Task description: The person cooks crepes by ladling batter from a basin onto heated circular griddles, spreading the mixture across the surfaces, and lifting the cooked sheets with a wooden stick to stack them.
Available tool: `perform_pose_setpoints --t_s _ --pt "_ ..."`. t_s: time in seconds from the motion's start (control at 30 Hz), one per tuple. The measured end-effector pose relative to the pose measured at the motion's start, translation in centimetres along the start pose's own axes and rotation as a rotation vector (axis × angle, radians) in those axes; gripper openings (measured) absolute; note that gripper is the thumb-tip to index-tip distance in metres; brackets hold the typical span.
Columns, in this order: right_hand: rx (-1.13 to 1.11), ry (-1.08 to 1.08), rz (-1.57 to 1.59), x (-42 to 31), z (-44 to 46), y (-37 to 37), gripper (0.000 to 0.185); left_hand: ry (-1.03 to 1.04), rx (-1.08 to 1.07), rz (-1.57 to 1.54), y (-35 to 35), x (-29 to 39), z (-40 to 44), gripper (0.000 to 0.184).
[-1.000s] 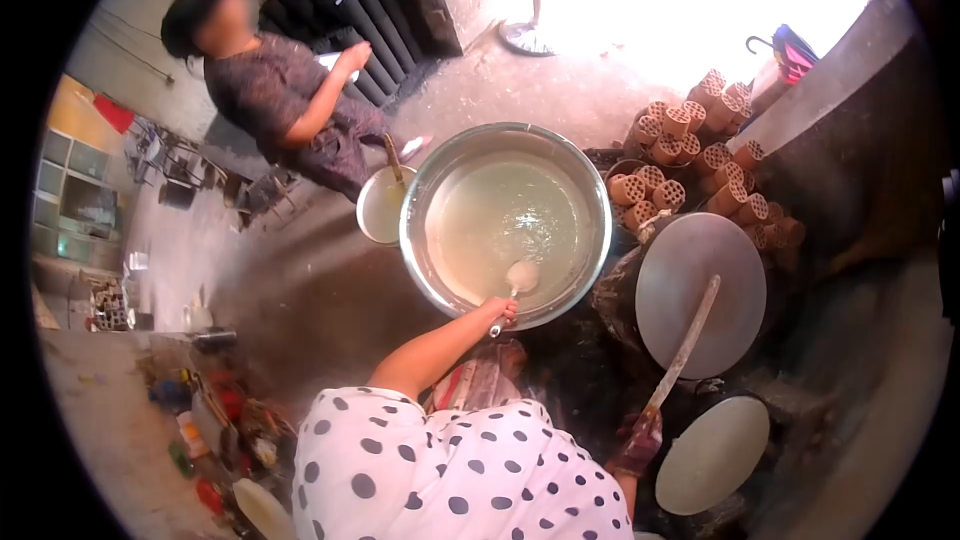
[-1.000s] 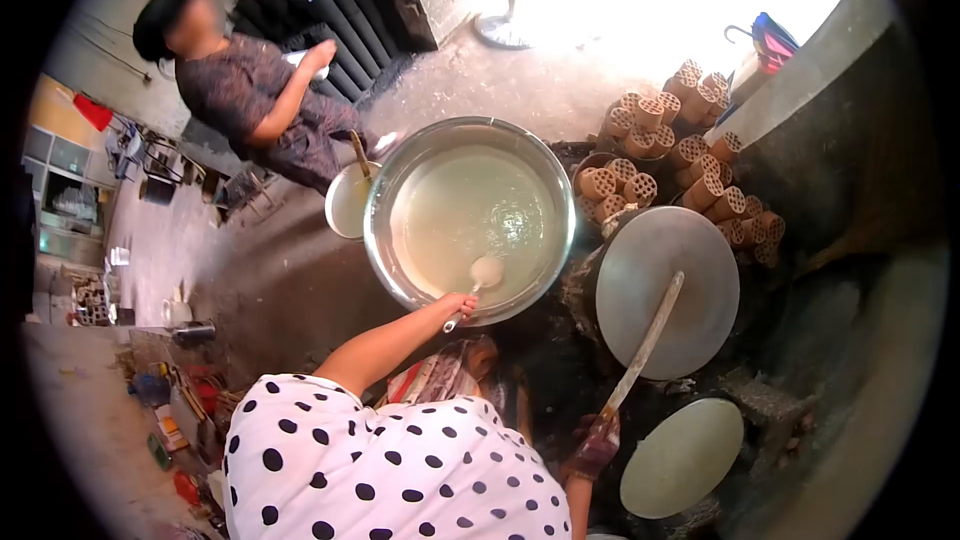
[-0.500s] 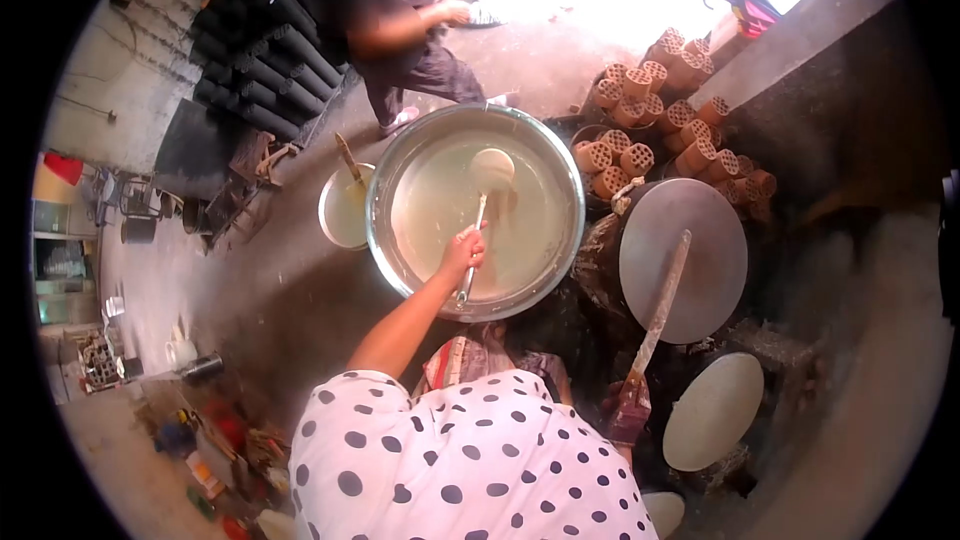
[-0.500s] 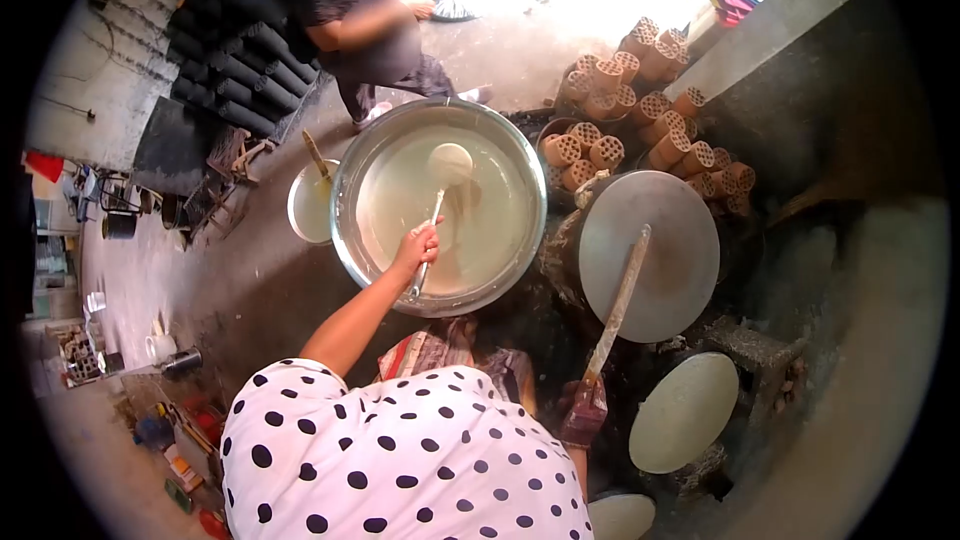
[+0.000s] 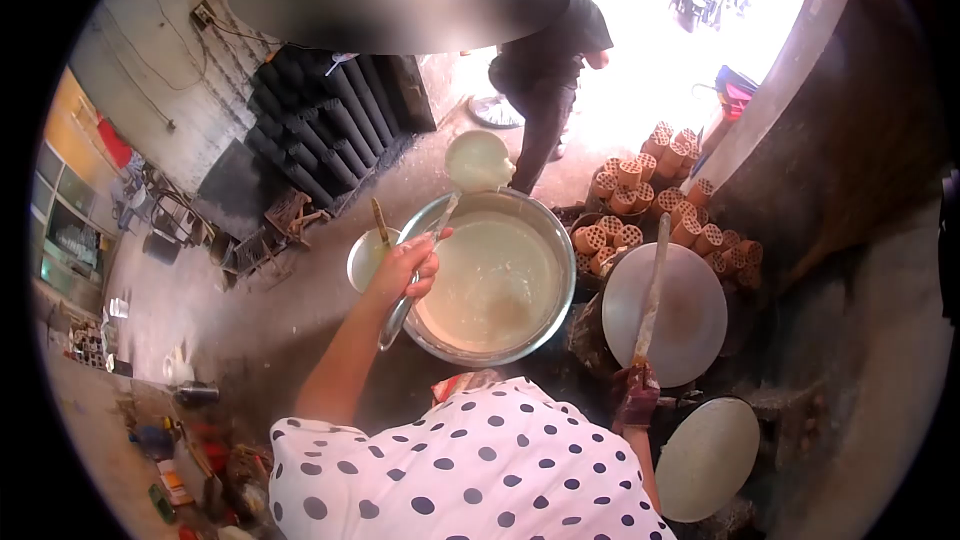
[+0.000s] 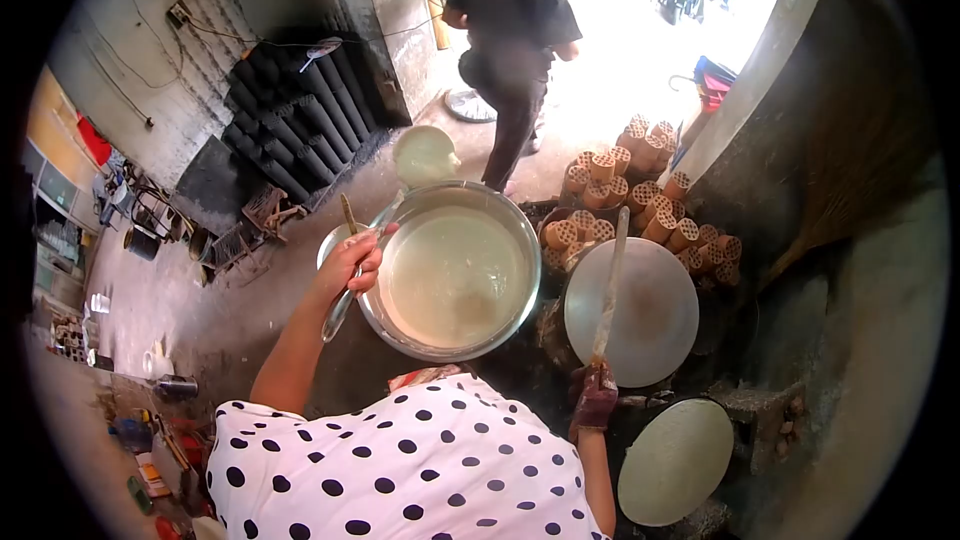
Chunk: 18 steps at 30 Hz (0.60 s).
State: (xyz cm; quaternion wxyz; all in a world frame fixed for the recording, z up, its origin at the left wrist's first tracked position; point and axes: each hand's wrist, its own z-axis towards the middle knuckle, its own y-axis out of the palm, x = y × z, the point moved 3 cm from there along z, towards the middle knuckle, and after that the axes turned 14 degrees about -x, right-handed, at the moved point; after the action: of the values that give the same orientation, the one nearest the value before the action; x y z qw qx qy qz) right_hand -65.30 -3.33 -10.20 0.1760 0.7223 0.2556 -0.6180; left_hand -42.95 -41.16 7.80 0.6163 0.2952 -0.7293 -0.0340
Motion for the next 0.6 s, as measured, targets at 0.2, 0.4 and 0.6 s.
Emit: perform_pose_setpoints --t_s 0.2,0.4,0.6 --pt "-0.079 -0.046 -0.312 2.7 1.0 -3.8 0.028 -0.174 0.07 -0.579 -5.7 -10.6 7.3 0.038" --pt "0.004 0.104 -0.007 7.9 -0.2 -7.7 0.031 -0.166 -0.107 0.163 1.6 -10.2 7.8 0.032" --pt "0.166 0.305 0.405 5.4 -5.5 -10.2 0.046 -0.411 -0.264 -0.556 7.5 -15.9 18.6 0.037"
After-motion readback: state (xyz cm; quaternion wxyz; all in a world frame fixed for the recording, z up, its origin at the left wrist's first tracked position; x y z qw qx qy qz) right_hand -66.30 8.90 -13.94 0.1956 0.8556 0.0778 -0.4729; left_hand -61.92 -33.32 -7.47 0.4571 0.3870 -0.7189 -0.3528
